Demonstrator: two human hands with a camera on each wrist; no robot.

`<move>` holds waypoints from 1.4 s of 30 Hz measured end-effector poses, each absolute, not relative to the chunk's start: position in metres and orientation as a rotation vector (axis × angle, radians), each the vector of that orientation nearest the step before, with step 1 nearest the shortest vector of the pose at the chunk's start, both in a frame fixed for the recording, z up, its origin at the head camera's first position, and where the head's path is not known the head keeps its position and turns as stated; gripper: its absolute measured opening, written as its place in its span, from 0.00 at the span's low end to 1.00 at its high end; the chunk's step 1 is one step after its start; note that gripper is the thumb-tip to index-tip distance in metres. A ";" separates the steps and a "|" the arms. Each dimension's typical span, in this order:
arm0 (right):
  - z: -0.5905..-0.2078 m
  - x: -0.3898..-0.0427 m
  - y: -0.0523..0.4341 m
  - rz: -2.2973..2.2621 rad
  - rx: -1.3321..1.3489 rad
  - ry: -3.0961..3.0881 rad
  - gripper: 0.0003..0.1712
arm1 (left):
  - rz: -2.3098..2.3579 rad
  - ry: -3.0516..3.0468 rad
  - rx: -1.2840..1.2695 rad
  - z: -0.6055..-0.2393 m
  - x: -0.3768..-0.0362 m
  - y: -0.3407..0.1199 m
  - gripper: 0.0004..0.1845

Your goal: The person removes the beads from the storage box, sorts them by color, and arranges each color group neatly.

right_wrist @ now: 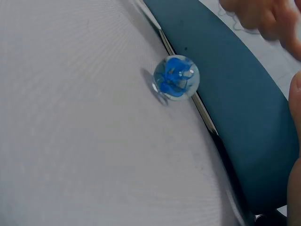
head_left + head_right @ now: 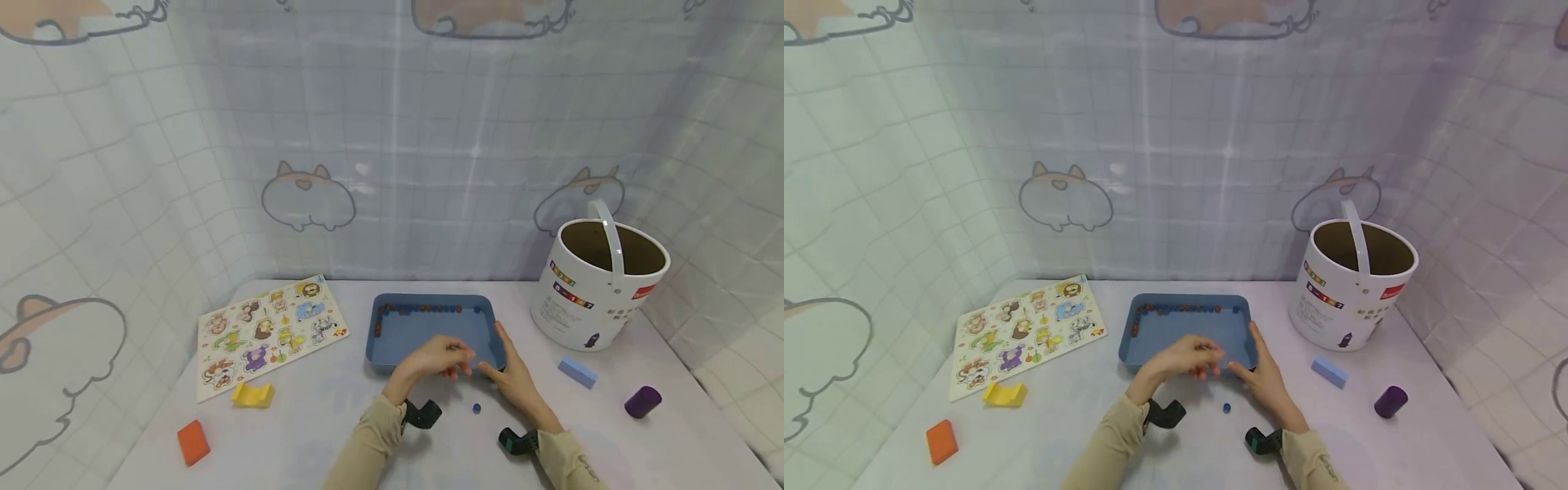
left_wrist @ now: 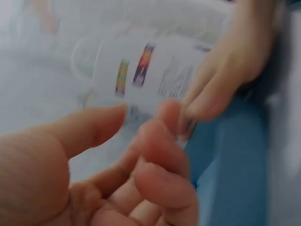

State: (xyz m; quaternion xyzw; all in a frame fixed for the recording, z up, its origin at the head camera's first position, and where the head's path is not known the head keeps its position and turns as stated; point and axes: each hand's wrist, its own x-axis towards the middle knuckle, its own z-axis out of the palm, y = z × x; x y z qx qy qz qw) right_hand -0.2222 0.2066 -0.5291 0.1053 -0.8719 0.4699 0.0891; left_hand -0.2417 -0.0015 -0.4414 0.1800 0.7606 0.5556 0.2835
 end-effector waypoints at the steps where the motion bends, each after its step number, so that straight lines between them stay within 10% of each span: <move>1: -0.529 -0.223 0.207 1.409 0.312 -2.592 0.54 | 1.531 2.023 0.451 -0.440 -0.252 -0.001 0.16; 11: -0.535 -0.223 0.199 1.442 0.327 -2.568 0.53 | 1.715 1.976 0.136 -0.457 -0.328 0.023 0.24; 42: -0.536 -0.222 0.203 1.351 0.326 -2.538 0.53 | 1.497 2.235 -0.056 -0.476 -0.343 0.088 0.07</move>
